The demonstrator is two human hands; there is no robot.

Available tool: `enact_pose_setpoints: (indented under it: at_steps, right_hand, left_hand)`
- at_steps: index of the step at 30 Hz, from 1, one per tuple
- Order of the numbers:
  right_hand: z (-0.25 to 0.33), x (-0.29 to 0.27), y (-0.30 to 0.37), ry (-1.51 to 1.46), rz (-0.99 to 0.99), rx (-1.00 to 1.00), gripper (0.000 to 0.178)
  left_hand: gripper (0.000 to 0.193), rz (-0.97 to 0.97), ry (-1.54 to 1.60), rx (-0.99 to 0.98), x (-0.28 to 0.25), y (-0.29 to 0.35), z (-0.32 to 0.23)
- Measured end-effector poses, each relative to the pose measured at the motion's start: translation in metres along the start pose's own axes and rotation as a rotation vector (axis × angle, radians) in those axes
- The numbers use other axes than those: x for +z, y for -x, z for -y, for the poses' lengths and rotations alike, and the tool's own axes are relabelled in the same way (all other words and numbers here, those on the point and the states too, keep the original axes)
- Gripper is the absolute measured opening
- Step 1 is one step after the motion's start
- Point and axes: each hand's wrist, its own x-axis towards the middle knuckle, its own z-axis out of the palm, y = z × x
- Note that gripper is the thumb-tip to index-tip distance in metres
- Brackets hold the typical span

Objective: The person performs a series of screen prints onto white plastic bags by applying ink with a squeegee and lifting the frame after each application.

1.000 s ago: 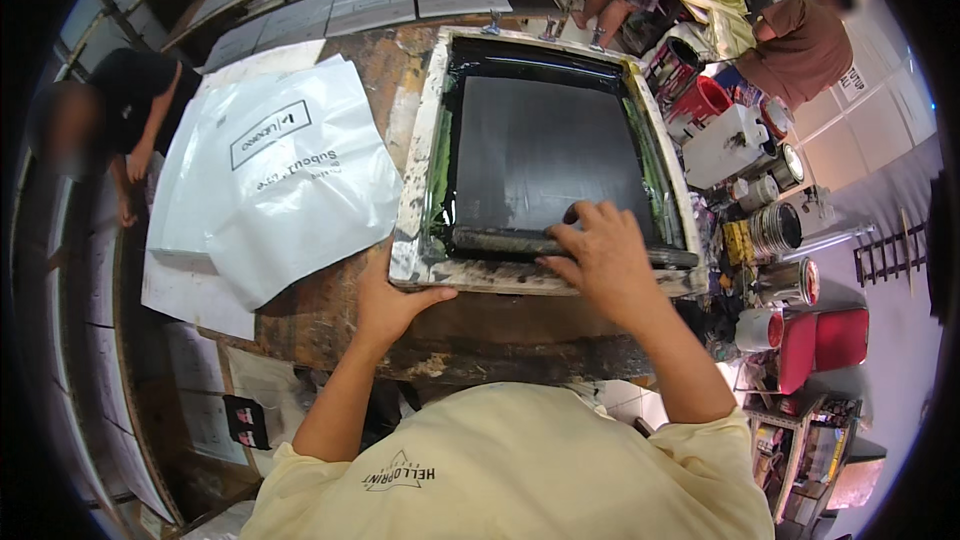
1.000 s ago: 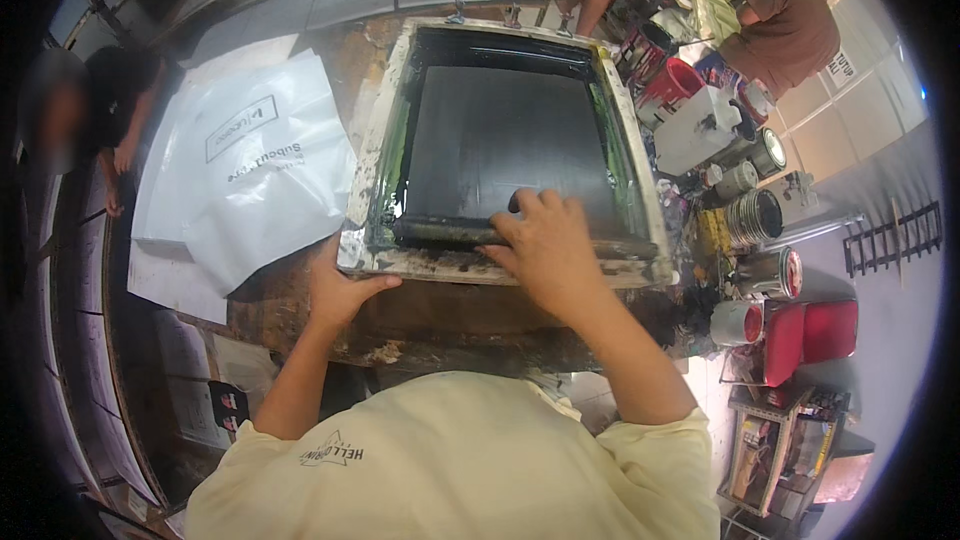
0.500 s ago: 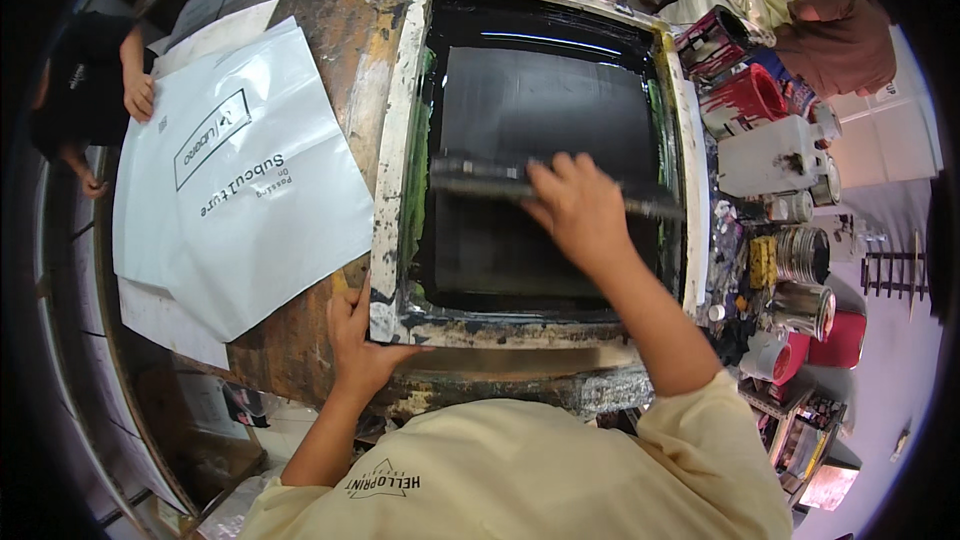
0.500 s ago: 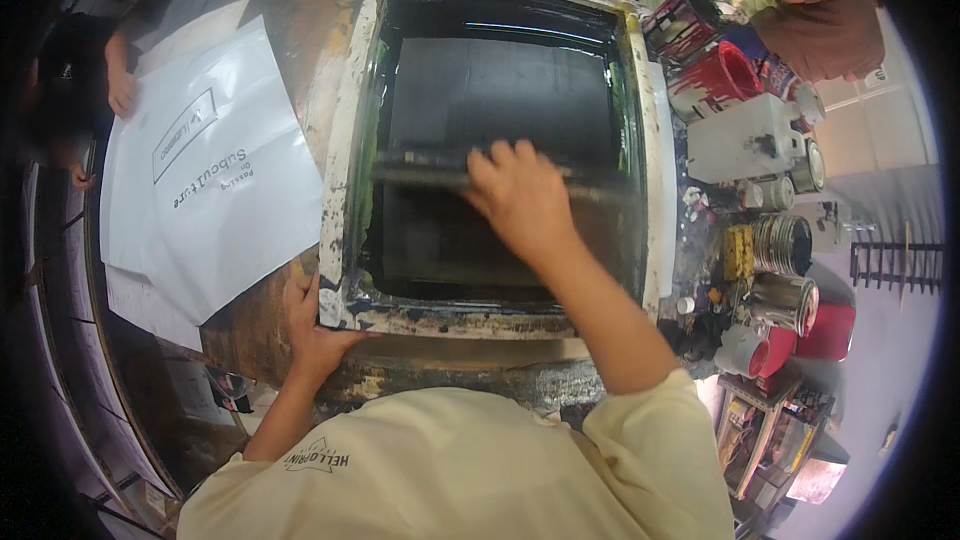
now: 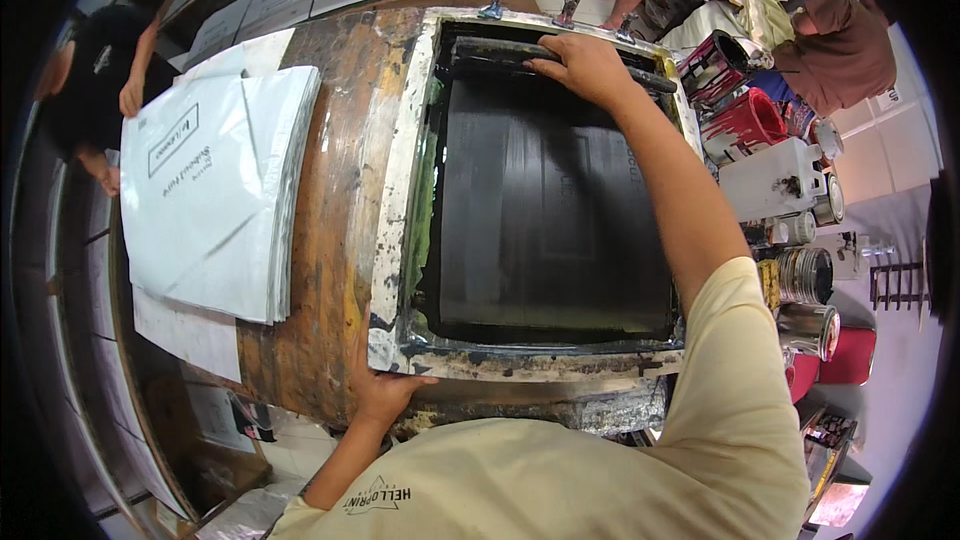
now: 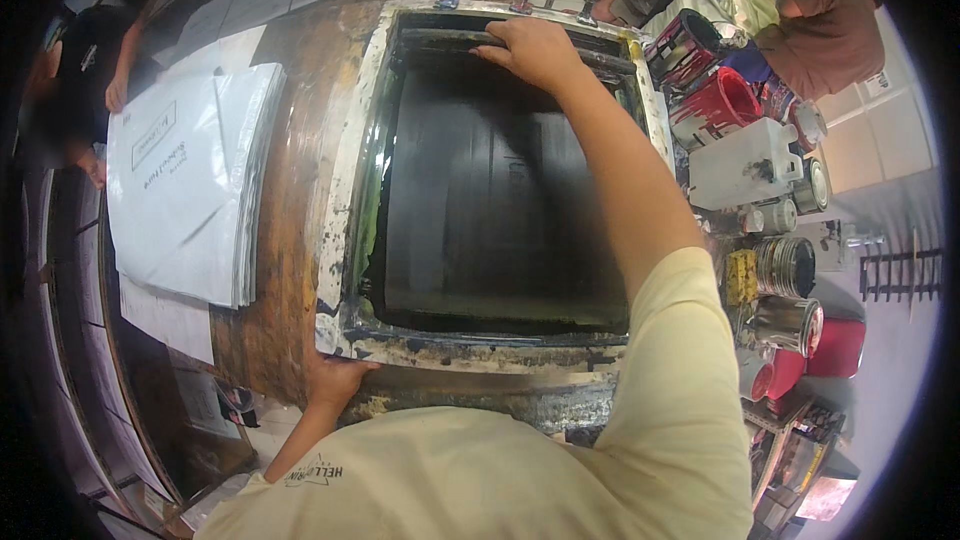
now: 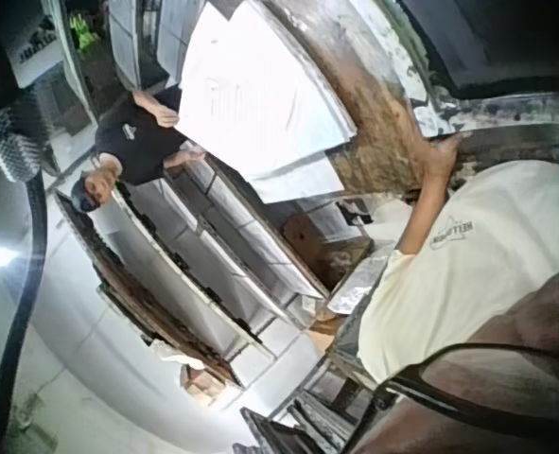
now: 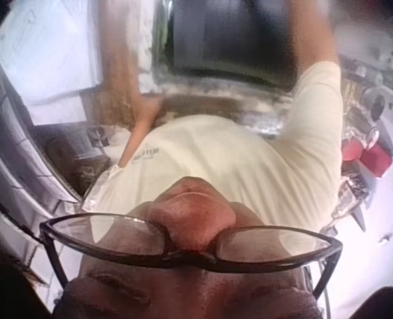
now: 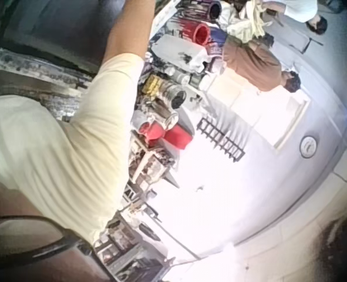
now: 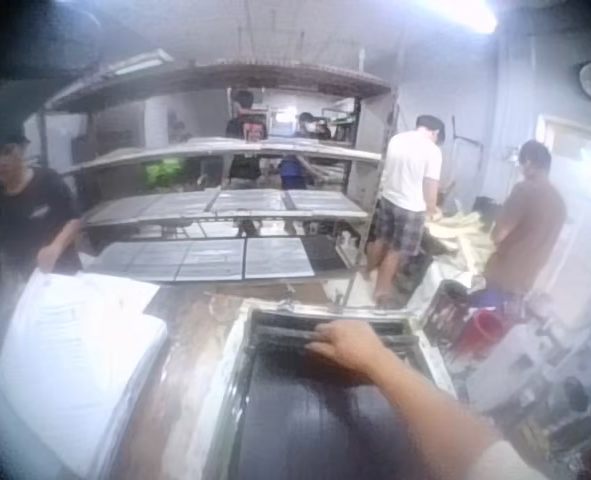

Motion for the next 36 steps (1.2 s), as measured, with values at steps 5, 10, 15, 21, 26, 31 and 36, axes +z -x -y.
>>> enact_pose_setpoints:
  at_steps: [5, 10, 15, 21, 26, 31, 36]
  right_hand:
    - [0.030, 0.021, 0.038, 0.091, -0.123, 0.052, 0.043]
    - [0.097, -0.004, 0.117, 0.036, -0.099, 0.039, 0.039]
    - [0.197, -0.045, 0.224, -0.014, -0.001, 0.107, 0.032]
    - [0.255, -0.106, 0.269, -0.085, 0.137, 0.193, 0.035]
    - [0.260, -0.162, 0.257, 0.107, -0.135, 0.093, 0.035]
    - [0.242, -0.209, 0.197, 0.276, -0.517, 0.043, 0.032]
    - [0.231, -0.235, 0.167, 0.254, -0.619, -0.007, 0.032]
  left_hand:
    - [0.133, -0.033, -0.147, 0.089, 0.004, 0.002, 0.012]
    - [0.127, -0.043, -0.037, 0.118, 0.005, -0.002, 0.014]
    - [0.116, -0.038, 0.009, 0.166, 0.008, -0.009, 0.015]
    - [0.102, -0.027, 0.208, 0.166, 0.013, -0.009, -0.010]
    - [0.090, -0.137, 0.261, 0.276, 0.006, -0.026, -0.088]
    - [0.103, -0.157, 0.453, 0.430, 0.007, -0.056, -0.134]
    - [0.115, 0.152, -0.937, 0.342, 0.031, -0.004, -0.088]
